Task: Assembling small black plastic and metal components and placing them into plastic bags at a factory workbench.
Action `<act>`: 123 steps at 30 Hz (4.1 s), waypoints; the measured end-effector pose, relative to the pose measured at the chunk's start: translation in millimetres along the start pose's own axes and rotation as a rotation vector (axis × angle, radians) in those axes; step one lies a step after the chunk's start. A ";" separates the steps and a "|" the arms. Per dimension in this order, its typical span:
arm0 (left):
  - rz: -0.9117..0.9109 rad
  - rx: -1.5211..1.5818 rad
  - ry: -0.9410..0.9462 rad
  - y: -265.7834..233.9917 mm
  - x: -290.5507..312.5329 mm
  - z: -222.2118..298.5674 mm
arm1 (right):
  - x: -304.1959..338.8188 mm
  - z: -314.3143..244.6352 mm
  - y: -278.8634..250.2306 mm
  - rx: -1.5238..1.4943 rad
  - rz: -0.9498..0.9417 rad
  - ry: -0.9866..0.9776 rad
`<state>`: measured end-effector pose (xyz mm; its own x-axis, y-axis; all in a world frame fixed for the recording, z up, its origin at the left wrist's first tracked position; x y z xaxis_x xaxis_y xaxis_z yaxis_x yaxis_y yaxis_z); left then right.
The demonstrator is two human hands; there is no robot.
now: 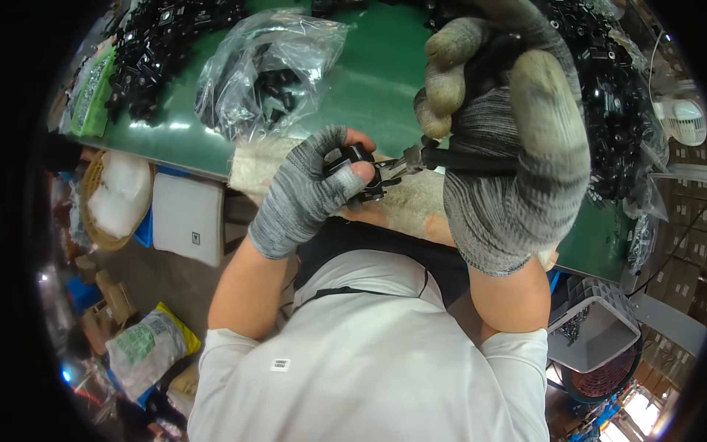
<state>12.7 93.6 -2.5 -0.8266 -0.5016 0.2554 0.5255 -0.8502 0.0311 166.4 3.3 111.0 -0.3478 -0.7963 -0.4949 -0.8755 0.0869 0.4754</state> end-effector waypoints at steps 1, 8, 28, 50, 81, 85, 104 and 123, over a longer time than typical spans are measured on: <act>-0.005 -0.006 -0.001 0.1 0.6 -0.9 | -2.2 3.3 0.7 -0.052 0.019 0.000; -0.017 0.020 -0.014 0.3 3.4 -1.0 | -6.1 18.8 14.5 -0.074 0.202 0.061; -0.082 0.131 -0.053 -1.3 13.1 -12.4 | 6.1 -7.0 30.9 0.016 0.110 -0.031; 0.031 -0.082 0.171 -36.0 20.3 13.2 | 23.1 -15.8 24.4 0.253 0.318 -0.291; 0.237 -0.982 0.337 -141.6 -215.7 133.2 | 42.7 18.5 -36.9 0.682 0.405 0.007; -0.010 -1.369 0.396 -87.5 -266.7 110.4 | 65.7 -12.2 -33.1 0.879 0.409 0.029; -0.089 0.219 0.170 -26.8 -73.3 87.5 | 197.8 -162.4 -245.9 2.254 0.694 0.723; -0.150 0.850 -0.182 52.3 -7.0 -4.2 | 120.7 -119.8 -87.1 1.043 0.626 0.199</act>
<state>45.1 52.0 -6.7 -0.8922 -0.2992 0.3382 0.4457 -0.4626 0.7664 240.9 -172.1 97.0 -0.8265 -0.5146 -0.2284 -0.4568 0.8500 -0.2624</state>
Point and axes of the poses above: each hand's wrist, its own x-axis away from the middle knuckle, its own y-axis out of the palm, z = x × y, the point moved 6 cm from there along -x, towards the middle knuckle, and after that the axes turned 3 degrees about -y, right-handed, at the moved point
